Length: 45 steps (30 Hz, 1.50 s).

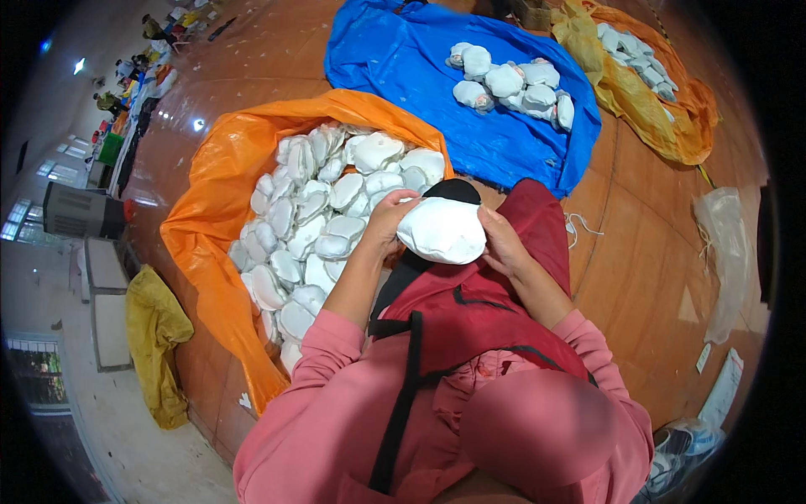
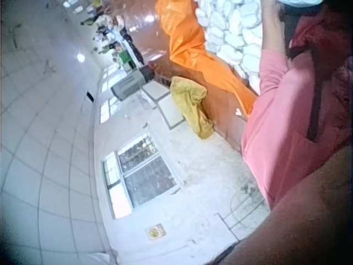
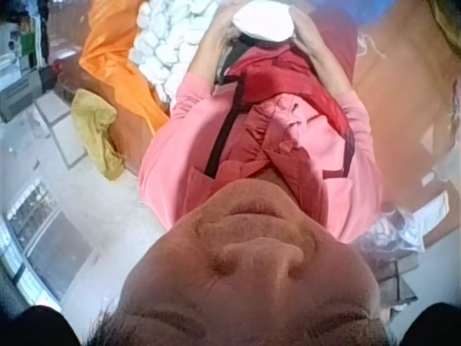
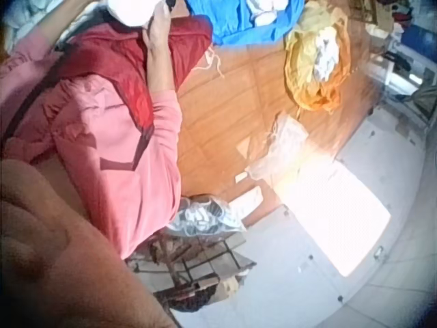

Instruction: The person sits on the floor and repeatedly stuffs white fabric inserts into white slipper-like items, then places the finished units into a blue tarp. The person handles the items one at a time, folding and tucking the fabric before moving to the next unit.

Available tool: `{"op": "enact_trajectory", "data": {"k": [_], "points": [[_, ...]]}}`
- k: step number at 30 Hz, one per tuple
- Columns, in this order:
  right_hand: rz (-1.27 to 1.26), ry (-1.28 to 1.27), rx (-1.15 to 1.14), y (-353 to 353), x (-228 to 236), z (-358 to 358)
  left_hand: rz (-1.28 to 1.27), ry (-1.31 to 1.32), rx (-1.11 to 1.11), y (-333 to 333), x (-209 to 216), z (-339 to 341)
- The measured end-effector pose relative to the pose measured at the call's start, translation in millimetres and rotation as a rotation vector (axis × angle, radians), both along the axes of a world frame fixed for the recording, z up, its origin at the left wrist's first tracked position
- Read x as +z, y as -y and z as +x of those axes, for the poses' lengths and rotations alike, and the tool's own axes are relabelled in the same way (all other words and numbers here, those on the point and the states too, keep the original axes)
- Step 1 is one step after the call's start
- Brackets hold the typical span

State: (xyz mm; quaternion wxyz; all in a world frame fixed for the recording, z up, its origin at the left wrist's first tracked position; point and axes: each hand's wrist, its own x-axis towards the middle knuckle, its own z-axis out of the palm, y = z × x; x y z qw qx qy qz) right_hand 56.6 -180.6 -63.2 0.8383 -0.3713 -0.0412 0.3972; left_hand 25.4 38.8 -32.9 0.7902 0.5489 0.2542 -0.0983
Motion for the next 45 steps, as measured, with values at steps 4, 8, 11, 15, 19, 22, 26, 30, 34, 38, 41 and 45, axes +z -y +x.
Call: {"op": "enact_trajectory", "data": {"k": [4, 8, 11, 15, 19, 22, 26, 30, 34, 38, 41, 45], "points": [[-0.016, -0.074, -0.049, -9.7, 15.3, -7.1, 0.062, -0.016, 0.002, -4.0, 5.3, 3.5], [0.079, 0.117, -0.092, -10.8, 3.3, 0.3, -0.433, 0.02, 0.234, 1.0, -3.8, -4.1], [0.066, 0.333, -0.038, -4.2, -7.9, 4.2, -0.802, -0.063, 0.134, 8.8, 2.0, -18.0], [-0.069, 0.512, 0.034, 2.4, -5.6, -5.9, -0.731, -0.014, -0.01, 21.2, 7.2, -26.5], [-0.284, 0.617, 0.152, 13.3, -4.3, -7.7, -0.529, 0.136, 0.038, 25.8, 2.7, -28.3], [-0.351, 0.63, 0.173, 9.8, 2.4, -13.3, -0.448, 0.234, 0.109, 33.8, 3.4, -31.0], [-0.532, 0.871, 0.319, 2.7, -1.3, -10.4, -0.394, 0.261, 0.149, 40.3, -18.5, -33.8], [-0.593, 0.794, 0.241, 4.6, 8.7, -19.9, -0.356, 0.197, 0.319, 57.5, -13.6, -35.4], [-0.478, 0.551, 0.205, 6.7, -27.1, -15.7, -0.305, 0.17, 0.511, 71.7, -15.0, -42.3], [-0.256, 0.317, 0.264, 7.6, -11.7, -14.5, -0.274, 0.193, 0.341, 65.6, -15.4, -46.6], [-0.307, 0.397, 0.419, 13.1, -7.4, -9.1, -0.323, 0.183, 0.23, 58.6, -9.7, -48.4], [-0.413, 0.509, 0.604, 26.6, 13.2, 8.6, -0.3, 0.231, 0.152, 54.5, -5.9, -47.0]]}}
